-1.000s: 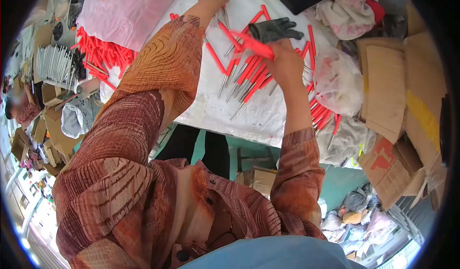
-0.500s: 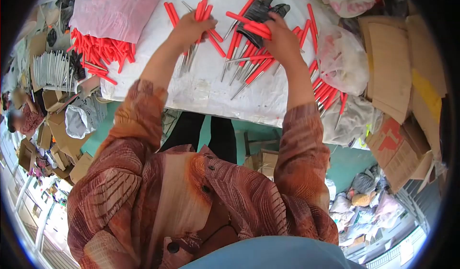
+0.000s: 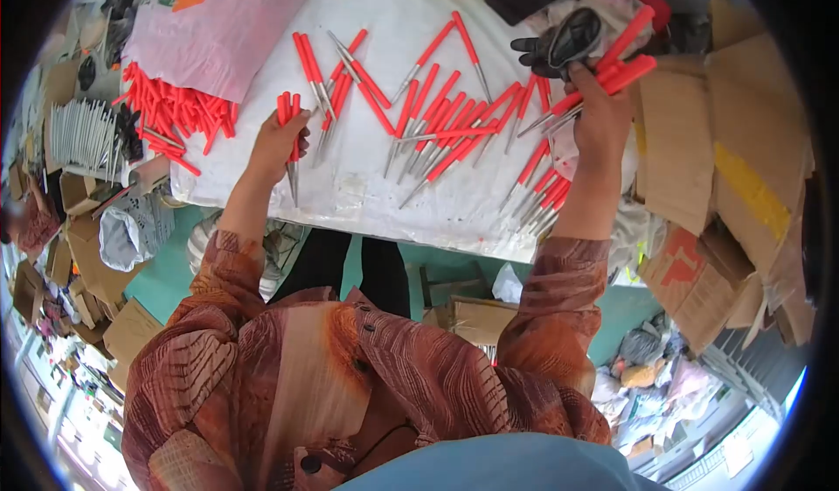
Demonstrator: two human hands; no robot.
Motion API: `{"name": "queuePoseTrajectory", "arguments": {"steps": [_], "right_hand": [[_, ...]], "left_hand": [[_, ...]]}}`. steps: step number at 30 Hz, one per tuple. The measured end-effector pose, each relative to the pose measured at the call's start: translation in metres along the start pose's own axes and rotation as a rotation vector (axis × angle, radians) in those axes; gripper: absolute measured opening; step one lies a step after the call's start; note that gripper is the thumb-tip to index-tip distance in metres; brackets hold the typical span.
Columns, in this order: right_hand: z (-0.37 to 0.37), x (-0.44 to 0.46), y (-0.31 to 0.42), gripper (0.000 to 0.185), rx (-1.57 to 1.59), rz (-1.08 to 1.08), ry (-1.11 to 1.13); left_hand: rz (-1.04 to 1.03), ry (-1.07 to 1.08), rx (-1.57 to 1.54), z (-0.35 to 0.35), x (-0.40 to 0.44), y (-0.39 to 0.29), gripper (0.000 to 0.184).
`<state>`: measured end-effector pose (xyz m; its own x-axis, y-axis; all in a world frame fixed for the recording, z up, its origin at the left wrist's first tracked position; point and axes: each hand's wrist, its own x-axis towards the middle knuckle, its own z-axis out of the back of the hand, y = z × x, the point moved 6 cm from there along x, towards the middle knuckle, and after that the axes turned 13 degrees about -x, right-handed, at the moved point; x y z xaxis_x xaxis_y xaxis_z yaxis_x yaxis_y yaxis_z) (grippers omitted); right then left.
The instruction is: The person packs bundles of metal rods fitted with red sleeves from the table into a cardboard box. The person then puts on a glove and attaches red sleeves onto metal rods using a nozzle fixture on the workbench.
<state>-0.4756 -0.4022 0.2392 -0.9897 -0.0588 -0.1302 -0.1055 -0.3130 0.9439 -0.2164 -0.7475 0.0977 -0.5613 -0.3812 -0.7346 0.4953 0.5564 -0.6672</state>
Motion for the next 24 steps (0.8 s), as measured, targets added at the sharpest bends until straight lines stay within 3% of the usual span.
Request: {"name": "queuePoseTrajectory", "arguments": {"steps": [5, 11, 13, 16, 17, 18, 20, 24], "right_hand": [[-0.049, -0.003, 0.020, 0.021, -0.149, 0.112, -0.023], [-0.139, -0.022, 0.048, 0.020, -0.436, 0.324, 0.238], [-0.165, -0.005, 0.061, 0.019, -0.672, 0.682, -0.056], [-0.169, -0.004, 0.069, 0.028, -0.666, 0.833, -0.237], [-0.170, -0.007, 0.058, 0.033, -0.737, 0.669, -0.061], [-0.174, -0.015, 0.052, 0.033, -0.743, 0.665, -0.049], [-0.204, -0.032, -0.006, 0.030, -0.799, 0.240, 0.493], [-0.246, -0.065, -0.059, 0.032, -0.955, 0.319, 0.484]], "left_hand": [[-0.141, -0.014, -0.046, -0.007, -0.005, -0.013, 0.021], [-0.278, 0.006, 0.166, -0.020, 0.047, -0.060, 0.030], [-0.419, -0.208, 0.459, -0.011, 0.061, -0.072, 0.039], [-0.312, -0.344, 0.487, 0.012, 0.093, -0.055, 0.046], [-0.262, -0.310, 0.532, 0.018, 0.105, -0.051, 0.052], [-0.249, -0.312, 0.530, 0.018, 0.106, -0.051, 0.052], [-0.350, -0.229, 0.520, 0.000, 0.104, -0.062, 0.048], [-0.522, -0.161, 0.587, -0.009, 0.117, -0.064, 0.051]]}}
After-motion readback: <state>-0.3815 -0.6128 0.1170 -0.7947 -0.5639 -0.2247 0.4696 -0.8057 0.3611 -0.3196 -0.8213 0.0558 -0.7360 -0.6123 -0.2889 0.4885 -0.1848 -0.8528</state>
